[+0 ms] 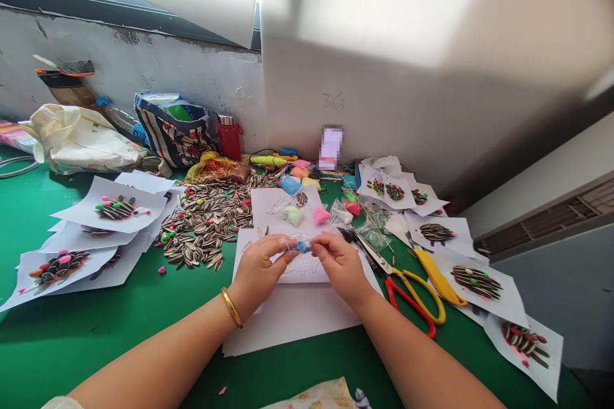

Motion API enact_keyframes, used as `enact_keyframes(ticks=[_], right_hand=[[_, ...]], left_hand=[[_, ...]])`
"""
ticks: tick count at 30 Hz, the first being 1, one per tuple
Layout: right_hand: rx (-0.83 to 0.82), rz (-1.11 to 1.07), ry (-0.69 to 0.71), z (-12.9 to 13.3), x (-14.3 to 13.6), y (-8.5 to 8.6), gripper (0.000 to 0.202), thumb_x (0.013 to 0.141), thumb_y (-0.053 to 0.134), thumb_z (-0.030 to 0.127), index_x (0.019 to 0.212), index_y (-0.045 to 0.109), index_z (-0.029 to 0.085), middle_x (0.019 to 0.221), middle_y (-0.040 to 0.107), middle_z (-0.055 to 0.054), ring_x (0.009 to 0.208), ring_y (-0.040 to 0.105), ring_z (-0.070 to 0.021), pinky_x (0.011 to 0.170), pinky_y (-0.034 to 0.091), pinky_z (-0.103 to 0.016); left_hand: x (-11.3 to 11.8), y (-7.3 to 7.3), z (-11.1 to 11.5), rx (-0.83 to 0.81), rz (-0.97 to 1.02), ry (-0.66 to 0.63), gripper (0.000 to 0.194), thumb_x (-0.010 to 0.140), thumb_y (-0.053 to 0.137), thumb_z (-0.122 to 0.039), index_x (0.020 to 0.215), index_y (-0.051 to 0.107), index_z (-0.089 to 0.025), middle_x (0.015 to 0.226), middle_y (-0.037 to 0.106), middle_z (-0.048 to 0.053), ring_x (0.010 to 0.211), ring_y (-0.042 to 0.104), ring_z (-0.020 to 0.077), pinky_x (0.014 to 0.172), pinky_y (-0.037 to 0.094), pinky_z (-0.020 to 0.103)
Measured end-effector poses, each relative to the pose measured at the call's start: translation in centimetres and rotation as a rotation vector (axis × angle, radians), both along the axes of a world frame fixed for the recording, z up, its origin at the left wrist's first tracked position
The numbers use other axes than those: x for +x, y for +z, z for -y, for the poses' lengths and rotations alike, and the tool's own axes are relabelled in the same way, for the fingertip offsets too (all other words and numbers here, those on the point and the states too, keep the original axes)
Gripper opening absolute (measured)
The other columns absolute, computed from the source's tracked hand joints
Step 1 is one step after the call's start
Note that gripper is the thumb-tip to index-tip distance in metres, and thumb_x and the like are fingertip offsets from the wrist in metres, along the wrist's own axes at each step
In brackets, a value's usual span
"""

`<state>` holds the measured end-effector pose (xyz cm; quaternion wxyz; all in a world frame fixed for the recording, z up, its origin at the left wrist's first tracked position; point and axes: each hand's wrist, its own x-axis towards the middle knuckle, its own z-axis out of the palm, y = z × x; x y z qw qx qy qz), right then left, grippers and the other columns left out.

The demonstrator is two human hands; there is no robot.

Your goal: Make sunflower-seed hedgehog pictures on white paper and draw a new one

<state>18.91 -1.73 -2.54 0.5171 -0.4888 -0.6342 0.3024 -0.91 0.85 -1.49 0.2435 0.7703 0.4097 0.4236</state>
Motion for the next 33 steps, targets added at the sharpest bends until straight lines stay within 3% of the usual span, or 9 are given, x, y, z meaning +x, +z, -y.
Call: enact_keyframes(ticks=[10, 18, 29, 33], right_hand=[[-0.045, -0.064, 0.068, 0.32, -0.68, -0.37, 0.010, 0.086, 0.064, 0.027, 0.093, 0.069, 0.022, 0.091, 0.070, -0.005, 0.082, 0.064, -0.0178, 0.076, 0.053, -0.031], [-0.032, -0.044, -0.042, 0.34, -0.23, 0.39, 0.009, 0.088, 0.061, 0.029, 0.090, 0.066, 0.022, 0.085, 0.066, -0.003, 0.076, 0.059, -0.0164, 0.073, 0.050, -0.031], [-0.102, -0.102, 0.083, 0.36, -0.47, 0.20, 0.011, 0.090, 0.059, 0.031, 0.091, 0.063, 0.022, 0.084, 0.064, -0.002, 0.079, 0.062, -0.0173, 0.075, 0.050, -0.032], [-0.119, -0.075, 0.009, 0.34, -0.45, 0.40, 0.010, 0.089, 0.059, 0.031, 0.090, 0.062, 0.022, 0.082, 0.063, -0.002, 0.076, 0.060, -0.0170, 0.073, 0.048, -0.031]], left_hand=[[0.66, 0.12, -0.02, -0.094, -0.025, -0.127, 0.016, 0.088, 0.066, -0.028, 0.101, 0.075, -0.024, 0.096, 0.075, 0.004, 0.091, 0.068, 0.0186, 0.083, 0.055, 0.029], [0.30, 0.76, 0.13, 0.015, 0.030, -0.016, 0.015, 0.090, 0.064, -0.029, 0.098, 0.075, -0.024, 0.091, 0.075, 0.004, 0.087, 0.068, 0.0187, 0.079, 0.054, 0.030], [0.21, 0.21, -0.29, -0.048, 0.011, -0.051, 0.017, 0.086, 0.068, -0.027, 0.101, 0.075, -0.024, 0.094, 0.074, 0.005, 0.088, 0.068, 0.0199, 0.080, 0.055, 0.032], [0.04, 0.49, -0.25, -0.041, 0.101, -0.010, 0.016, 0.084, 0.070, -0.028, 0.098, 0.077, -0.026, 0.111, 0.072, 0.006, 0.101, 0.068, 0.0219, 0.090, 0.054, 0.035]])
